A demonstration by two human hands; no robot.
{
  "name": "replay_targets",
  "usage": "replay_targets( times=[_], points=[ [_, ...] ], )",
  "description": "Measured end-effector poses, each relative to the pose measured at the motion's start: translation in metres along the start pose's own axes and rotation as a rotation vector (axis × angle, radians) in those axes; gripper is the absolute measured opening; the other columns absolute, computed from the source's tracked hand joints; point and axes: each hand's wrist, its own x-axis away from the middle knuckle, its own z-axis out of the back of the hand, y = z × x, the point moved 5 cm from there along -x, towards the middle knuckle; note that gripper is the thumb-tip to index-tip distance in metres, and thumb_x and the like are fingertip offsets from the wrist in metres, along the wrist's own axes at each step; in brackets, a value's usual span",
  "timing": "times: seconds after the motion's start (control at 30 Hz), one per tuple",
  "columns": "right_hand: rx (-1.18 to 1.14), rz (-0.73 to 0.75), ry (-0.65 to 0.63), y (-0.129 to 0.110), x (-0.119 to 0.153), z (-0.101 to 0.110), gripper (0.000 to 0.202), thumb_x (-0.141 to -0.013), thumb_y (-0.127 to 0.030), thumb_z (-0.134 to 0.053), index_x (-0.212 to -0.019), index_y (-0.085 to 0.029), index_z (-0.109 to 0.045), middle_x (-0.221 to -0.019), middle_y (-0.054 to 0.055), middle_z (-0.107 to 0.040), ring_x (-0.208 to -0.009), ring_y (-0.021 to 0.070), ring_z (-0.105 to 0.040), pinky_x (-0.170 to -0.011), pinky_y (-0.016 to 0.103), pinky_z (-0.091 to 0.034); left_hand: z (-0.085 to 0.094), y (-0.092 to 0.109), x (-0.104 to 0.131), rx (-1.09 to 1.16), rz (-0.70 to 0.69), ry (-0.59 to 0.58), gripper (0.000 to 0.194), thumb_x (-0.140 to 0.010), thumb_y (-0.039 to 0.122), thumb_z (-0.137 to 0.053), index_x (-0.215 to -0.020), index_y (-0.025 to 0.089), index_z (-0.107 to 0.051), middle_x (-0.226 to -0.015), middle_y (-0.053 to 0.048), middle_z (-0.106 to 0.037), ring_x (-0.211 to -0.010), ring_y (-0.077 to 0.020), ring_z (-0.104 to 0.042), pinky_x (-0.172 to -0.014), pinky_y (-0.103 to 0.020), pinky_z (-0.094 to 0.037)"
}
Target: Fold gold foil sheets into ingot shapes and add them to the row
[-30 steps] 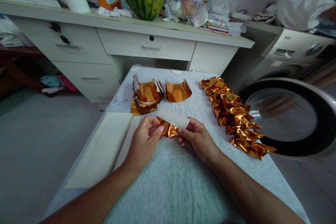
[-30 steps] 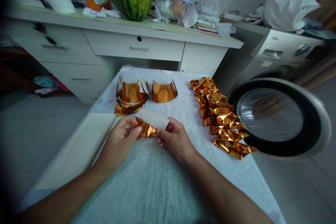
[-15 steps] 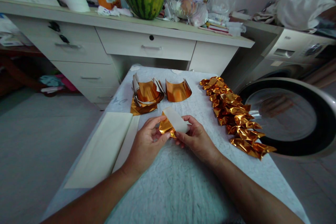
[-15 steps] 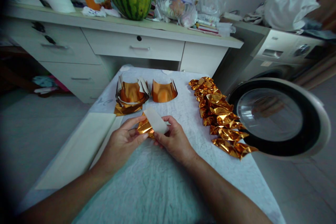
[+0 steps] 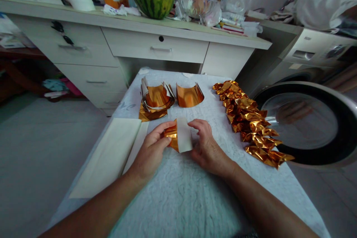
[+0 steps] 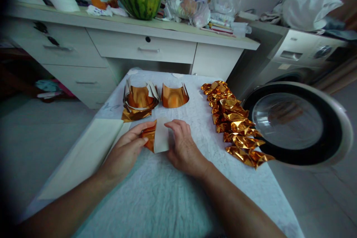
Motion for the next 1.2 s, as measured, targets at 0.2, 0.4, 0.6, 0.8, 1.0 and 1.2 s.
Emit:
replay_targets(
  times=[0.2,0.4,0.6,0.8,1.0,1.2],
  points=[
    [0.207,0.08,-0.04,-0.004,0.002,-0.003,0.047,-0.065,0.002,-0.056,-0.102,-0.026,-0.051,-0.124,0.005,-0.045,-0.115,0.0264,-0.042,-0.092,0.043,-0.039,0.001,-0.001,-0.001,-0.142,0.028,-0.011,0.036,-0.08,0.015,-0.052,-0.114,0.018,-0.063,-0.119,-0.007,-0.067,-0.107,-0.0227,-0.063,-0.095,-0.037,-0.047],
    [0.221,0.174,-0.19,-0.014,0.001,-0.005,0.026,-0.076,0.001,-0.058,-0.088,-0.022,-0.057,-0.106,0.003,-0.061,-0.104,0.0223,-0.047,-0.092,0.04,-0.035,-0.001,0.009,-0.003,-0.499,-0.165,-0.035,0.029,-0.084,0.017,-0.052,-0.11,0.019,-0.065,-0.119,-0.007,-0.064,-0.117,-0.0227,-0.057,-0.107,-0.041,-0.04],
    [0.174,0.172,-0.28,-0.018,0.001,-0.009,0.017,-0.086,-0.008,-0.058,-0.094,-0.023,-0.061,-0.102,0.004,-0.066,-0.1,0.022,-0.052,-0.091,0.039,-0.037,-0.006,0.013,-0.002,-0.662,-0.275,-0.09,0.031,-0.087,0.012,-0.045,-0.109,0.021,-0.065,-0.12,-0.007,-0.064,-0.116,-0.0211,-0.058,-0.107,-0.042,-0.042],
    [0.068,0.207,-0.307,-0.021,0.001,-0.015,0.013,-0.091,-0.012,-0.055,-0.091,-0.023,-0.062,-0.097,0.004,-0.068,-0.095,0.0198,-0.059,-0.084,0.035,-0.041,-0.009,0.011,-0.002,-0.818,-0.378,-0.114,0.031,-0.088,0.008,-0.044,-0.107,0.021,-0.064,-0.119,-0.005,-0.063,-0.114,-0.0194,-0.059,-0.104,-0.038,-0.045],
    [-0.052,0.164,-0.265,-0.018,-0.002,-0.014,0.014,-0.088,-0.009,-0.058,-0.089,-0.022,-0.062,-0.09,0.002,-0.068,-0.09,0.0177,-0.061,-0.083,0.033,-0.044,-0.01,0.004,-0.004,-0.993,-0.415,-0.147,0.035,-0.087,0.002,-0.043,-0.11,0.019,-0.063,-0.116,-0.007,-0.064,-0.109,-0.0202,-0.059,-0.098,-0.038,-0.048],
    [-0.06,0.039,-0.236,-0.009,-0.001,-0.014,0.007,-0.087,-0.015,-0.064,-0.084,-0.022,-0.064,-0.095,0.004,-0.065,-0.097,0.02,-0.058,-0.087,0.036,-0.044,-0.008,0.006,-0.002,-1.245,-0.461,-0.1,0.031,-0.088,0.007,-0.049,-0.109,0.02,-0.067,-0.118,-0.009,-0.06,-0.107,-0.0268,-0.052,-0.095,-0.046,-0.046]
  ],
)
